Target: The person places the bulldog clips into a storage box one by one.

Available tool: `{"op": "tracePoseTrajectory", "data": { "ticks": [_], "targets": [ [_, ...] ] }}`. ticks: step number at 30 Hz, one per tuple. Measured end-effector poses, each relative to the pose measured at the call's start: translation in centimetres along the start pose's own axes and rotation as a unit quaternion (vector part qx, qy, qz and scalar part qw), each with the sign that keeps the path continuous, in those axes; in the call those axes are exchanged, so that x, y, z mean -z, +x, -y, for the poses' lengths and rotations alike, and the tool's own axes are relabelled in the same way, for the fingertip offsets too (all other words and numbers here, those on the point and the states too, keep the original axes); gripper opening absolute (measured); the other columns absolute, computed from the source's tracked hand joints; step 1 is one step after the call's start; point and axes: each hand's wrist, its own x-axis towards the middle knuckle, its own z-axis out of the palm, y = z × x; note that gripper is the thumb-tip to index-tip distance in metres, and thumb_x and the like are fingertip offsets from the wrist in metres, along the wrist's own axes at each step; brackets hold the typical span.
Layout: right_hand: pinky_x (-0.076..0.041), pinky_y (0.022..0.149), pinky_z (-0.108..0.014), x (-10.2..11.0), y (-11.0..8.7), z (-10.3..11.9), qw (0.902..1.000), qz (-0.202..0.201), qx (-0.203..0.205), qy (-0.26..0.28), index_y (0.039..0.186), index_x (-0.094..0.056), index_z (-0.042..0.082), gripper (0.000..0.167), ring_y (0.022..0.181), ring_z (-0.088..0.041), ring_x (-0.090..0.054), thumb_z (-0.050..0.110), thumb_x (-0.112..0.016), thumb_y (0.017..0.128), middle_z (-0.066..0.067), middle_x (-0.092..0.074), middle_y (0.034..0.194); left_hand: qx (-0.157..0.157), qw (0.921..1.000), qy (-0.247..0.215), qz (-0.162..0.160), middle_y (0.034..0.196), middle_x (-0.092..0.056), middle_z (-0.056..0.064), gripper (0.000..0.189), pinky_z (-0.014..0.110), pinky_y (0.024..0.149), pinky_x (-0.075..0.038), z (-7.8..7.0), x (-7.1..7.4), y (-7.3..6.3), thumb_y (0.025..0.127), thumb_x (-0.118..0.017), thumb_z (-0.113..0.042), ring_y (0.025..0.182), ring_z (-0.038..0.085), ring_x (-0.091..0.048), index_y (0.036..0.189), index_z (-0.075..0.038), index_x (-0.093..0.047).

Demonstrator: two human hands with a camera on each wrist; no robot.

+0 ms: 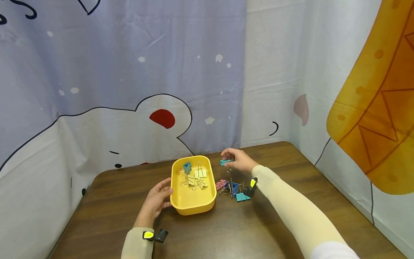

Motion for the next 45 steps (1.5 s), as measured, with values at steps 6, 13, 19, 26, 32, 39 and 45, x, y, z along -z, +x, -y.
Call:
{"op": "tracePoseTrajectory", "data": {
  "ticks": [6,13,19,26,32,39,45],
  "targets": [
    [-0.054,0.084,-0.033,-1.0,0.9,1.1,0.9999,0.012,0.000,0.003,0.120,-0.064,0.012,0.033,0.097,-0.016,-0.063,0.010,-0.078,0.090,0.000,-0.068,0.105,0.001,1.0000,0.000,-0.005,0.123,-0.055,0.023,0.052,0.028,0.057,-0.058,0.0,0.1,-0.1,0.101,-0.057,-0.003,0.086,0.024,-0.063,0.150,-0.012,-0.045],
    [-0.055,0.084,-0.033,-2.0,1.8,2.2,0.9996,0.021,0.019,0.001,0.122,-0.064,0.007,0.034,0.099,-0.017,-0.064,0.008,-0.076,0.090,-0.005,-0.069,0.109,0.001,1.0000,-0.003,-0.004,0.122,-0.055,0.023,0.052,0.027,0.056,-0.057,-0.1,0.1,-0.1,0.101,-0.056,-0.002,0.085,0.023,-0.063,0.151,-0.012,-0.044],
    [-0.055,0.085,-0.033,-2.9,2.5,2.9,0.9992,0.029,0.029,0.005,0.124,-0.063,0.004,0.036,0.100,-0.017,-0.064,0.011,-0.077,0.091,-0.002,-0.069,0.109,0.002,1.0000,0.001,-0.004,0.123,-0.054,0.023,0.052,0.027,0.057,-0.057,-0.2,0.2,-0.2,0.101,-0.056,-0.003,0.086,0.024,-0.063,0.151,-0.012,-0.044],
    [-0.055,0.086,-0.033,-4.1,3.2,3.6,0.9985,0.040,0.037,-0.004,0.126,-0.062,0.000,0.039,0.102,-0.017,-0.065,0.012,-0.076,0.091,-0.002,-0.070,0.109,0.003,1.0000,0.001,-0.003,0.124,-0.054,0.023,0.052,0.028,0.057,-0.057,0.0,0.2,-0.1,0.101,-0.057,-0.003,0.086,0.024,-0.062,0.151,-0.011,-0.044],
    [-0.053,0.089,-0.034,-4.9,3.7,4.1,0.9978,0.044,0.048,-0.008,0.123,-0.063,0.006,0.034,0.104,-0.016,-0.064,0.010,-0.075,0.091,-0.002,-0.070,0.111,0.001,1.0000,0.000,-0.002,0.124,-0.055,0.023,0.053,0.029,0.059,-0.058,0.1,0.2,-0.1,0.101,-0.058,-0.004,0.086,0.024,-0.063,0.152,-0.011,-0.043],
    [-0.053,0.091,-0.035,-5.3,3.9,4.4,0.9980,0.047,0.040,-0.010,0.122,-0.064,0.008,0.033,0.104,-0.015,-0.065,0.011,-0.076,0.091,0.000,-0.070,0.111,-0.001,1.0000,-0.006,-0.002,0.120,-0.056,0.020,0.052,0.029,0.058,-0.058,0.1,0.1,-0.1,0.101,-0.059,-0.005,0.083,0.022,-0.063,0.151,-0.011,-0.044],
    [-0.053,0.090,-0.033,-5.6,4.0,4.8,0.9983,0.049,0.030,-0.014,0.121,-0.065,0.009,0.030,0.102,-0.014,-0.064,0.010,-0.074,0.093,-0.002,-0.070,0.111,-0.002,1.0000,-0.006,-0.002,0.117,-0.057,0.018,0.052,0.030,0.058,-0.058,0.1,0.1,0.0,0.100,-0.059,-0.005,0.082,0.021,-0.063,0.150,-0.011,-0.045]
  ]
}}
